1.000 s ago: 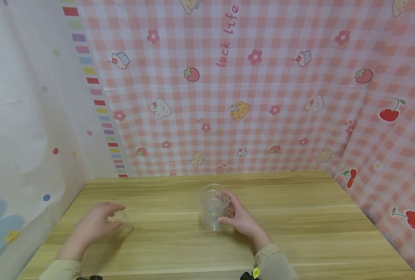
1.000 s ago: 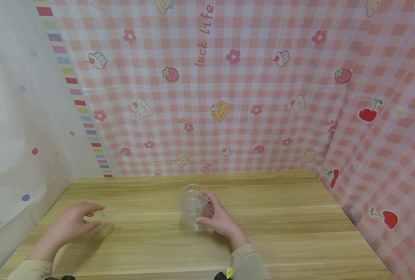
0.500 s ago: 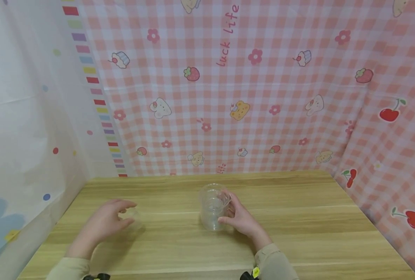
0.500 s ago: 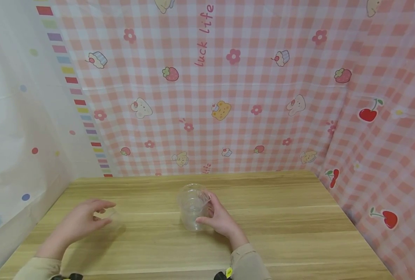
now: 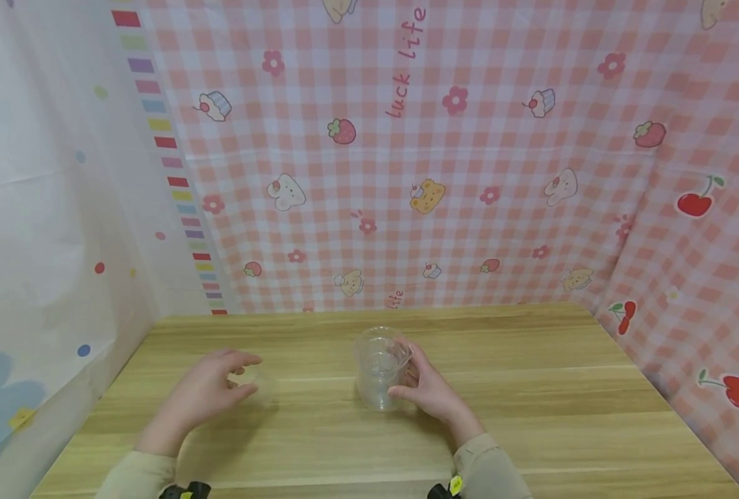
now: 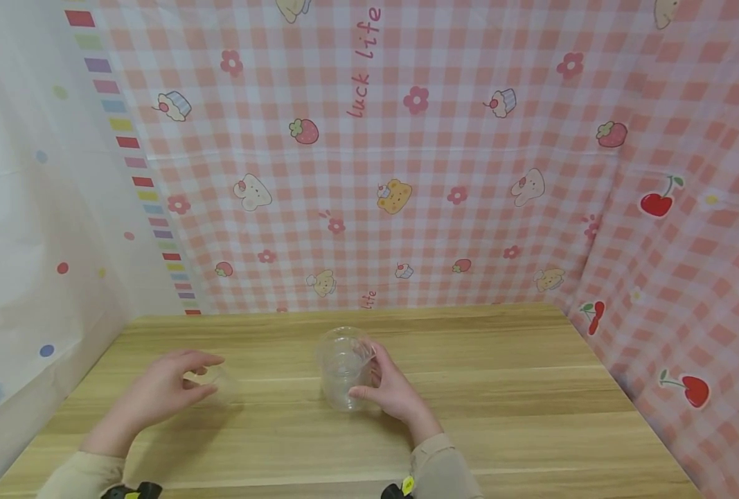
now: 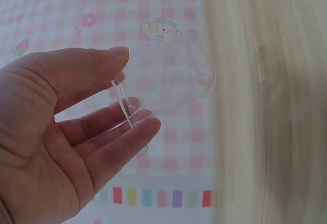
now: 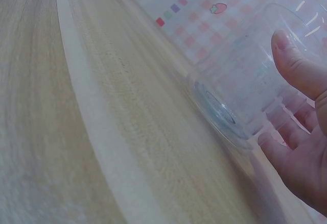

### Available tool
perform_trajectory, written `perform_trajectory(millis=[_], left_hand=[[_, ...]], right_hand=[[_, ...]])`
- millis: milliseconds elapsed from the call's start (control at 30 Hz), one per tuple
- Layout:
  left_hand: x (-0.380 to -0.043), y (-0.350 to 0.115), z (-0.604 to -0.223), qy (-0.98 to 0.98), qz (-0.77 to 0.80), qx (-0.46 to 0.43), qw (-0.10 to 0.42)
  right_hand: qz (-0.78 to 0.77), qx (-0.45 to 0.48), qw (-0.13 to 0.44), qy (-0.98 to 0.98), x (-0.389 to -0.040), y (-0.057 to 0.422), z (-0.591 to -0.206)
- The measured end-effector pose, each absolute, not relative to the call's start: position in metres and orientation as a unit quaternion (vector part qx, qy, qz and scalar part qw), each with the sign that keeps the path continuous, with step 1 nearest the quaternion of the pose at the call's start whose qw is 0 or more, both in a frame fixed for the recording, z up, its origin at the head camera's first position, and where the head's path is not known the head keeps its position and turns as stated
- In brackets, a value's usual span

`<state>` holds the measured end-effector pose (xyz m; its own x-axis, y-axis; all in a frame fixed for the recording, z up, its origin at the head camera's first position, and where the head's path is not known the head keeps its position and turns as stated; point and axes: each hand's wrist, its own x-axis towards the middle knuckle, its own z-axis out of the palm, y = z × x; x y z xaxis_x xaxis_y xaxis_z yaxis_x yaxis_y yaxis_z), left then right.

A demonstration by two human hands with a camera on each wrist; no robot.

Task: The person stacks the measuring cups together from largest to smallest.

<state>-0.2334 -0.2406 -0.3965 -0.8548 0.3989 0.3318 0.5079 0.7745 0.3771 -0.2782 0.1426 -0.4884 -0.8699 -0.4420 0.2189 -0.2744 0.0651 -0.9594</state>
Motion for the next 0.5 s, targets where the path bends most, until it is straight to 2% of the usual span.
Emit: perform_trajectory(millis=[500], left_hand=[[-0.24, -0.215, -0.391, -0.928, -0.254, -0.245, 0.116]], right_hand=[[-0.632, -0.245, 0.066, 0.732, -0.278, 0.143, -0.487]])
